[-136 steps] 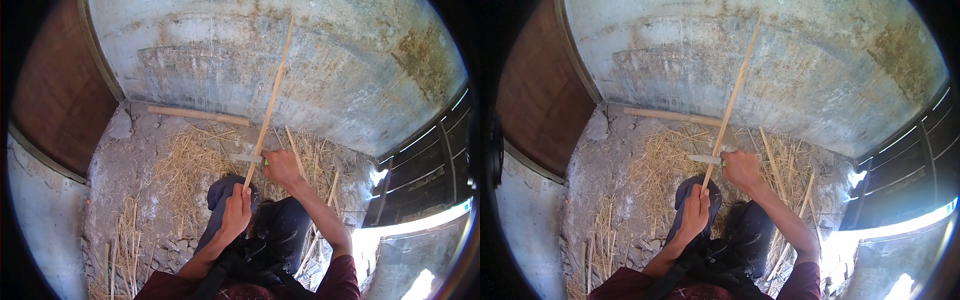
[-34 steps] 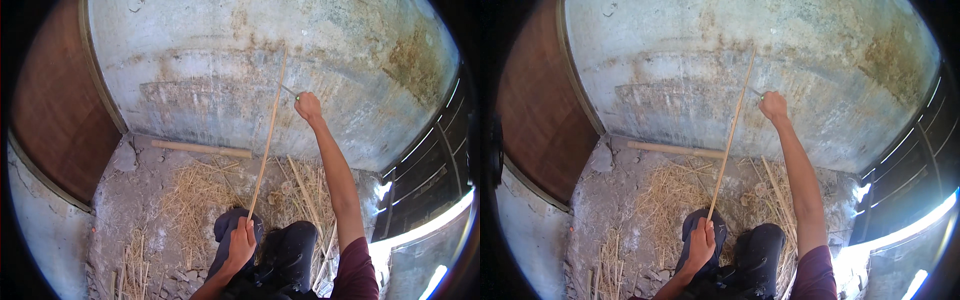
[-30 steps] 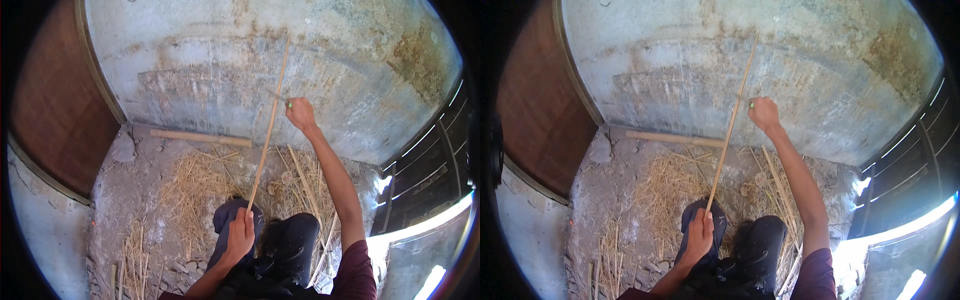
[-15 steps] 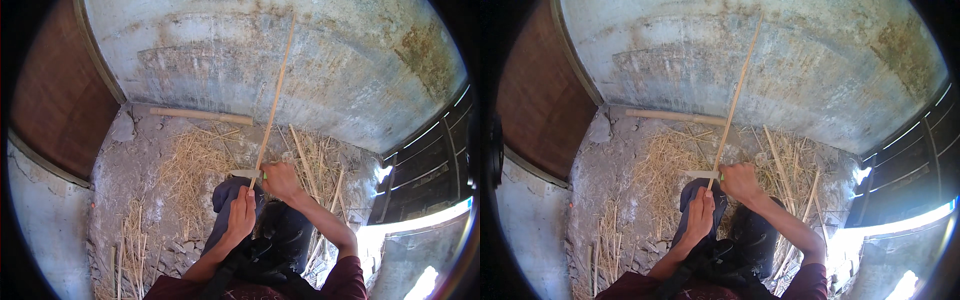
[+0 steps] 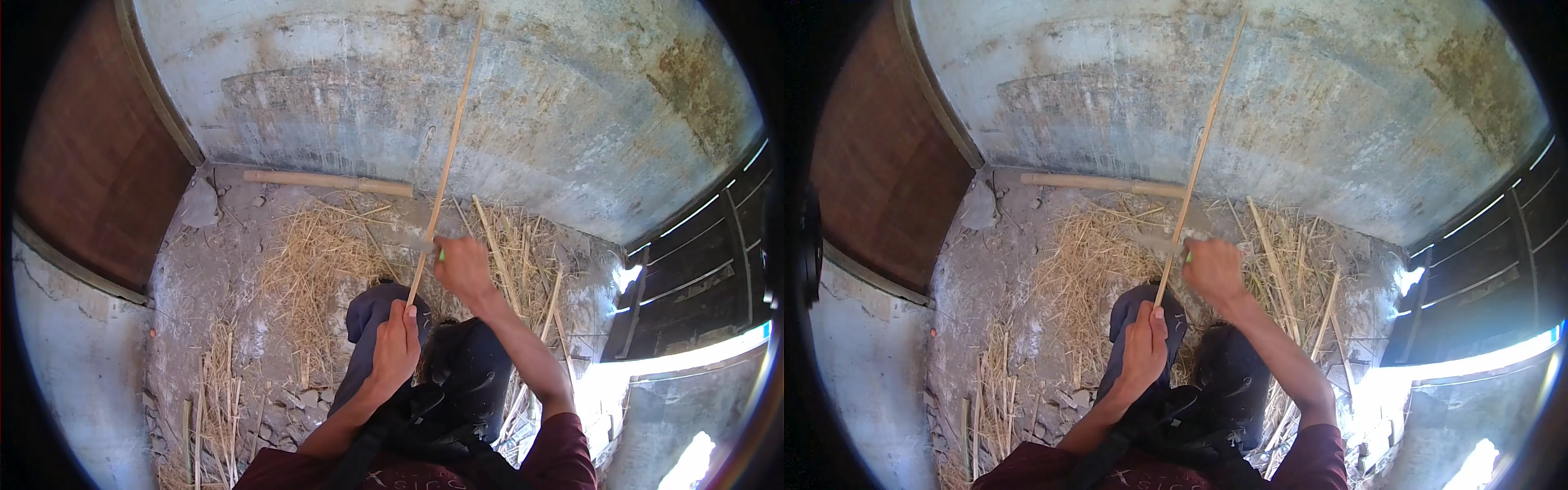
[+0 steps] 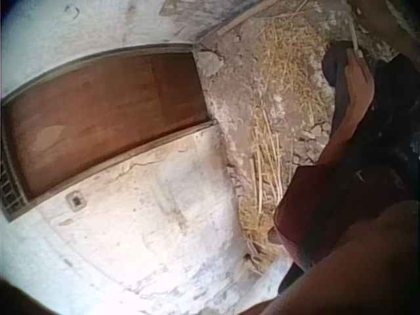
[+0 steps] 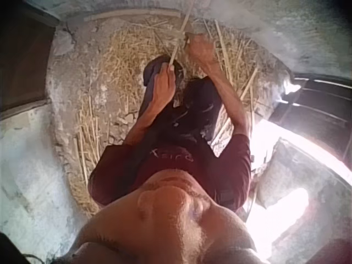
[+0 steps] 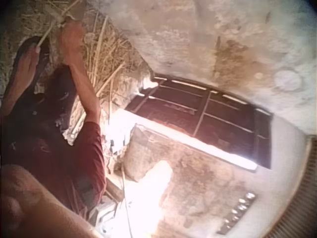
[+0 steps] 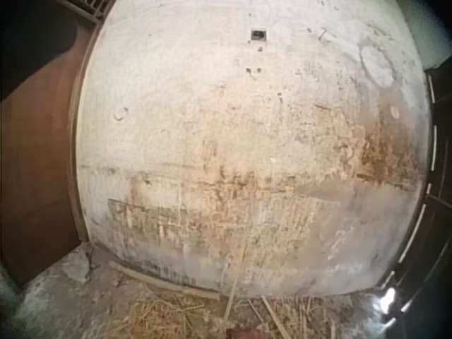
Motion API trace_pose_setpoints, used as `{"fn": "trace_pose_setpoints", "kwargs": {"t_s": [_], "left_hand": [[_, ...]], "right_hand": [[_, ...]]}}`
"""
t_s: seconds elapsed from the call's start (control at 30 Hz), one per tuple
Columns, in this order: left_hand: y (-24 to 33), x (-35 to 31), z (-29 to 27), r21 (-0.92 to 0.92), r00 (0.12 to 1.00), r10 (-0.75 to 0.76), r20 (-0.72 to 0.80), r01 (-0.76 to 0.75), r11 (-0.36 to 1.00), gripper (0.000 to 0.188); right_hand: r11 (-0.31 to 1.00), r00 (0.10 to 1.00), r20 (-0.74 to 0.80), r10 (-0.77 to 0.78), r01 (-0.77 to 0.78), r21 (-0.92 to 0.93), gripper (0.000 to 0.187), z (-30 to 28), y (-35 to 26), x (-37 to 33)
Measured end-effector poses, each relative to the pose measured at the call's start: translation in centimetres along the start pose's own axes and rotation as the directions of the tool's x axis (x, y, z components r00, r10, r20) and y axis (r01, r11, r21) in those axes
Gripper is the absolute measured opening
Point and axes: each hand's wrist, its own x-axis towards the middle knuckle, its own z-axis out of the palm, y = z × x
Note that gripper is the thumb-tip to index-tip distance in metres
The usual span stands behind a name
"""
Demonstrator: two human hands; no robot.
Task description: The person shaves a thin bamboo rod with a knife, peeling away long strips of wood while sitting in a workshop area.
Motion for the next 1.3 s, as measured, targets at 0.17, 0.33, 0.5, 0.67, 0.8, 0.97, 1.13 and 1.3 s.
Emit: {"fn": "trace_pose_setpoints", "kwargs": {"t_s": [0.17, 0.33, 0.5, 0.67, 0.8, 0.97, 1.13, 1.3], "left_hand": [[0.1, 0.0, -0.3, -0.042, 1.0, -0.023, 0.012, 0.024, 0.999, 0.023], [-0.2, 0.4, -0.6, -0.02, 1.0, -0.006, 0.0, 0.006, 1.0, 0.023], [0.0, 0.2, -0.5, -0.013, 1.0, 0.014, 0.005, -0.014, 1.0, 0.021], [0.1, 0.0, 0.0, -0.029, 1.0, 0.025, 0.004, -0.025, 0.999, 0.019], [-0.2, 0.1, -0.2, -0.018, 1.0, 0.005, -0.01, -0.006, 1.0, 0.019], [0.0, 0.1, -0.8, -0.014, 1.0, 0.005, -0.022, -0.005, 1.0, 0.019], [-0.2, 0.0, -0.2, -0.023, 0.999, 0.052, -0.018, -0.052, 0.998, 0.019], [-0.3, 0.1, -0.1, -0.029, 0.999, 0.045, -0.006, -0.045, 0.999, 0.019]], "right_hand": [[0.997, 0.986, -0.15, -0.071, 0.067, -0.033, 0.024, 0.2, 1.6, 3.1], [0.996, 0.993, -0.097, -0.07, 0.065, -0.058, 0.031, -0.5, 1.3, 3.6], [0.995, 0.998, 0.004, -0.06, 0.06, -0.083, 0.022, -0.7, 0.0, 1.2], [0.995, 0.998, 0.035, -0.054, 0.057, -0.077, 0.021, -1.3, 0.1, 1.2], [0.993, 0.998, 0.011, -0.065, 0.066, -0.099, 0.02, -1.0, 0.1, 2.4], [0.993, 0.995, -0.039, -0.092, 0.088, -0.082, 0.016, -0.4, 0.3, 3.6], [0.994, 0.957, -0.288, 0.027, -0.057, -0.096, 0.017, -2.2, 4.8, 10.3], [0.992, 0.957, -0.288, 0.039, -0.071, -0.104, 0.02, -4.0, 6.2, 13.0]]}}
